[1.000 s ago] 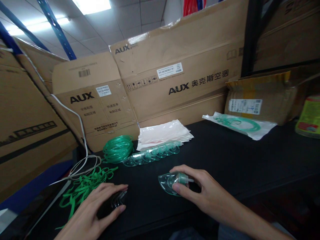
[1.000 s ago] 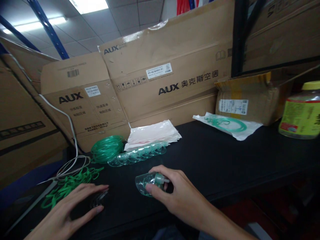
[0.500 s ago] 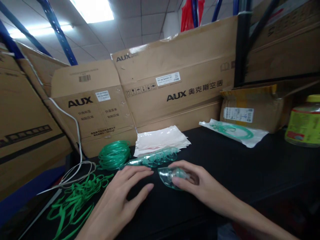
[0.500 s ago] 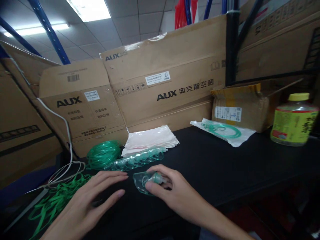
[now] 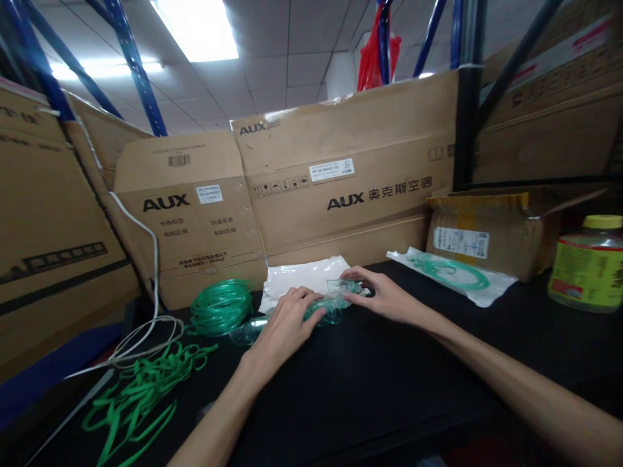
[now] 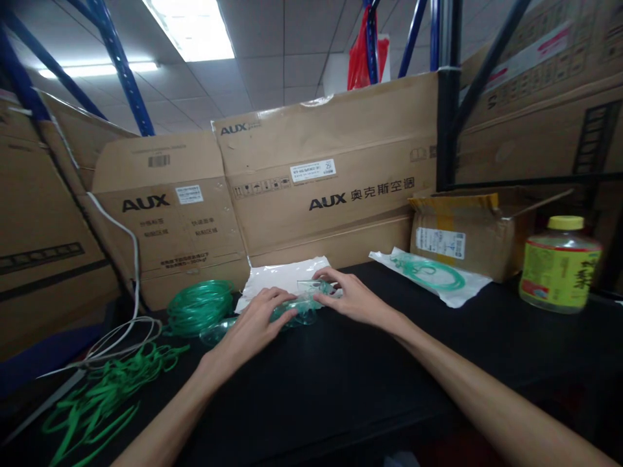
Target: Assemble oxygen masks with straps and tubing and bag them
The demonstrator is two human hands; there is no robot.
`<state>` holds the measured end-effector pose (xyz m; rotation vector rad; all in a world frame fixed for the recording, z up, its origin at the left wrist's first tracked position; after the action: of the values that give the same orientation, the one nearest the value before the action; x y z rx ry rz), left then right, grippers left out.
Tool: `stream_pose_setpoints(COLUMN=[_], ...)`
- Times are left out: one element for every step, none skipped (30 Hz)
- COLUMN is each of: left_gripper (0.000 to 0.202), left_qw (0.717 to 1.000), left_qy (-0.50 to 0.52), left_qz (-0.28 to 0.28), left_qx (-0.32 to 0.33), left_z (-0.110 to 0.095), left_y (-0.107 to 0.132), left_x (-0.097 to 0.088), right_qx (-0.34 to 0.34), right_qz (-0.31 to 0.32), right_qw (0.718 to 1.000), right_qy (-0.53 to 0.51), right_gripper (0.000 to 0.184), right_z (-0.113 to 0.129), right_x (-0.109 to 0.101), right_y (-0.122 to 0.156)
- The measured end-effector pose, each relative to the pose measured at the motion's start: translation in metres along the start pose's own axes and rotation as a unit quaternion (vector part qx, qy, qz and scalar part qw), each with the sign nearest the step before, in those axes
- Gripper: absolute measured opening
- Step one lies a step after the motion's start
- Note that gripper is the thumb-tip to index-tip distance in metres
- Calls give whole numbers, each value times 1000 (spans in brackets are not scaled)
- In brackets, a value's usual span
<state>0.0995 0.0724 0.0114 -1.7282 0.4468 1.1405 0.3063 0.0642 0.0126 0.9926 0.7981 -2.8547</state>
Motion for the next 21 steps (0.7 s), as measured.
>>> stream_pose_setpoints(left_gripper=[26,25,25,25,25,24,24,24,23,23,23,23,23,22,23,23,23,23,24,24,24], left_qw=[1000,1000,1000,1000,1000,1000,1000,999,999,999,999,999,999,999,999,999,999,999,999,999,999], left_qy=[3,7,11,16,21,26,30,33,36,38,39,40,41,42,42,42,42,42,42,42,42], left_qz=[3,4,5,6,6,6,6,5,4,3,2,0,-1,-3,-5,-7,-9,-10,-10,-10,-8], left_qx=[1,2,3,3,4,6,8,9,11,12,13,13,13,13,11,10,9,8,8,8,9], left_z=[1,2,3,4,5,6,6,7,7,7,7,7,8,8,8,8,8,8,8,7,7], left_y=[2,3,4,4,4,4,3,3,3,3,4,4,4,4,5,5,5,5,4,4,4], left_x=[3,5,7,7,8,8,7,7,7,7,7,7,8,8,9,9,9,9,9,9,8], right_qx=[2,4,7,11,14,17,18,18,15,11,5,-2,-9,-15,-22,-27,-32,-35,-38,-39,-40], right_qz=[16,30,42,53,62,70,76,82,88,93,96,98,97,95,91,87,83,78,75,72,69], right_qw=[1000,999,999,998,997,996,995,995,994,993,992,992,992,992,992,992,992,992,992,992,991], right_qy=[8,16,23,32,40,48,55,62,68,73,76,79,82,84,86,88,90,93,96,100,104], right_gripper=[33,34,35,35,36,36,37,37,38,38,39,40,40,40,39,39,38,37,37,37,37], right_z=[-3,-5,-7,-9,-11,-13,-14,-15,-15,-14,-13,-12,-10,-9,-7,-6,-6,-5,-5,-4,-5], right_x=[3,5,6,7,8,8,9,10,12,14,16,17,19,20,21,22,22,23,23,24,24], right_y=[2,4,6,7,8,8,9,9,10,10,11,12,13,14,15,15,16,16,16,17,17])
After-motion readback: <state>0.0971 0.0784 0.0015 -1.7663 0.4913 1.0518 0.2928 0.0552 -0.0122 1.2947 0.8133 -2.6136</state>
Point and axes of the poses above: each hand's wrist, its own y-axis away from the middle knuckle, its own x-axis out of the palm, z = x × y, the point moved 5 cm from there along -y, towards the middle knuckle, and after that the axes turned 9 degrees about x, right-handed, at the moved point
